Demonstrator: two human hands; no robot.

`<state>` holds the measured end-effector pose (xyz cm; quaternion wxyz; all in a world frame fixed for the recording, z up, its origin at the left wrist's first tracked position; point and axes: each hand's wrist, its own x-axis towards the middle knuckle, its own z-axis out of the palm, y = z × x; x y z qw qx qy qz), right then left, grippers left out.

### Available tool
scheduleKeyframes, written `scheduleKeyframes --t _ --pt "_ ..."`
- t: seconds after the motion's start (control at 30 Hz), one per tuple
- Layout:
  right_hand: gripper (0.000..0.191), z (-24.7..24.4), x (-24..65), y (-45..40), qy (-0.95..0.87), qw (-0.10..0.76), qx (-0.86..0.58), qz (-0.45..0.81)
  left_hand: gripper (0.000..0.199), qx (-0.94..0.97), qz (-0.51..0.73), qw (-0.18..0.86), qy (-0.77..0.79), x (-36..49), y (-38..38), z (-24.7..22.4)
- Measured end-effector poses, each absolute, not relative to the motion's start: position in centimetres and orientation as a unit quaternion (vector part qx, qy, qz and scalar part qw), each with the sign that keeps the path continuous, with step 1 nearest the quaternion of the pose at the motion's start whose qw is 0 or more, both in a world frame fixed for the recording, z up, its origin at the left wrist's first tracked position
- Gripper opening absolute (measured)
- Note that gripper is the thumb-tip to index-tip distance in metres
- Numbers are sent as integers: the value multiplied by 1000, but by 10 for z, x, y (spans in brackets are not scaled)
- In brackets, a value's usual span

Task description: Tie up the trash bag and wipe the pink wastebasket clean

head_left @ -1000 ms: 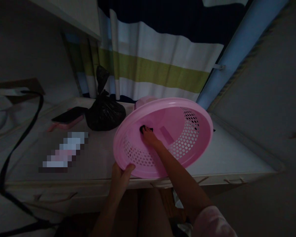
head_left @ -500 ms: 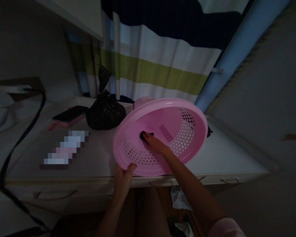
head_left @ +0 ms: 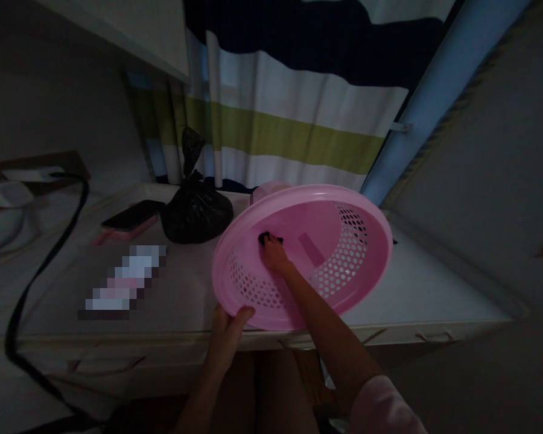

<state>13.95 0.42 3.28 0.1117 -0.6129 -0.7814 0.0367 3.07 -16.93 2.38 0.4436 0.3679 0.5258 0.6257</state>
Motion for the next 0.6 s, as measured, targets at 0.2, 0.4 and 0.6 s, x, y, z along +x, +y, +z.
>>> scheduleKeyframes --t 0.2,0.4,0.6 --pt "50 35 122 15 -783 169 -592 88 26 351 630 442 533 32 -170 25" --pt "55 45 116 7 -805 234 -530 128 23 366 623 441 533 32 -171 28" --pt "52 51 106 -12 -784 388 -427 229 22 367 623 442 531 33 -170 28"
